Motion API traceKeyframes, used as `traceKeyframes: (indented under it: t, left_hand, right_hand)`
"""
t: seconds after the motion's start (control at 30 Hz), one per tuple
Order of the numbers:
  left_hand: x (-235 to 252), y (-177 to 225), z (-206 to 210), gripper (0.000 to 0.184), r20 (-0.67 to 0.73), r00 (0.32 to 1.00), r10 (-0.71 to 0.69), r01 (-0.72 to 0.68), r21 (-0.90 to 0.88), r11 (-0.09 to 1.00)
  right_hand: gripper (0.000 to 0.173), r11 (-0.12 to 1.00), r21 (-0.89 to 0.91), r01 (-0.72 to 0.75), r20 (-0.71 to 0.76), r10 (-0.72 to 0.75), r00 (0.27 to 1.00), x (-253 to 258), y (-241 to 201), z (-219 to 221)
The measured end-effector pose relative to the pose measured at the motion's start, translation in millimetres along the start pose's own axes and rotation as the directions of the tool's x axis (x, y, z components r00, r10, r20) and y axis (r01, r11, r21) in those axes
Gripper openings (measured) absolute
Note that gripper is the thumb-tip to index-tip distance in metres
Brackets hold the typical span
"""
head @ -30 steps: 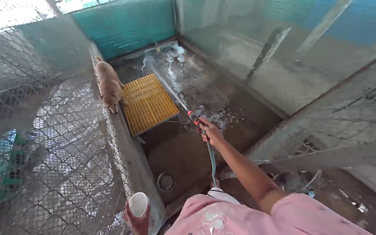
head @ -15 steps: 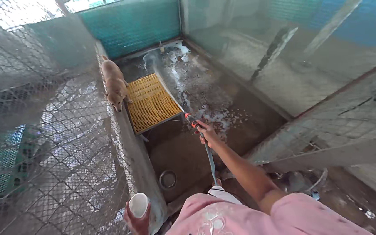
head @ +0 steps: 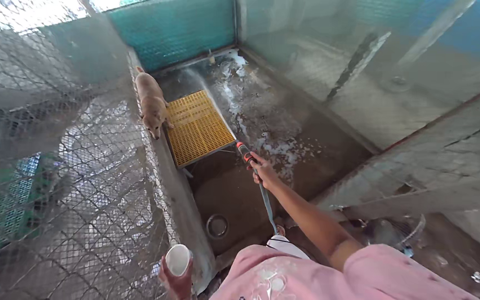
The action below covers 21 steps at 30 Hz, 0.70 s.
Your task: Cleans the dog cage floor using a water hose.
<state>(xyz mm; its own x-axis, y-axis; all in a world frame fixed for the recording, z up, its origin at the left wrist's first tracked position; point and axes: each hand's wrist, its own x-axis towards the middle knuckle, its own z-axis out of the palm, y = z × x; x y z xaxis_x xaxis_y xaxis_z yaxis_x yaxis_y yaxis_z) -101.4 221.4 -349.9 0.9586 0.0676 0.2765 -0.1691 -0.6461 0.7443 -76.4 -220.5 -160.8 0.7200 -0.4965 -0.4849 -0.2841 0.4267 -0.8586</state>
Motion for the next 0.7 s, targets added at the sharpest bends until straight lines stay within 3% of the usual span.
traceKeyframes:
  t: [0.2,0.7]
  left_hand:
    - [3,-5,-1,0.114,0.004,1.0,-0.006,0.006,0.011,1.0]
    - [1,-15,-4,0.113,-0.026,1.0,0.013,-0.012,0.02,1.0]
  right_hand:
    - [0.047,0.999,-0.017,-0.029,0.102,0.031,0.994,-5,-6,10]
    - [0.048,0.999,-0.017,-0.042,0.117,0.044,0.992,0,0,13]
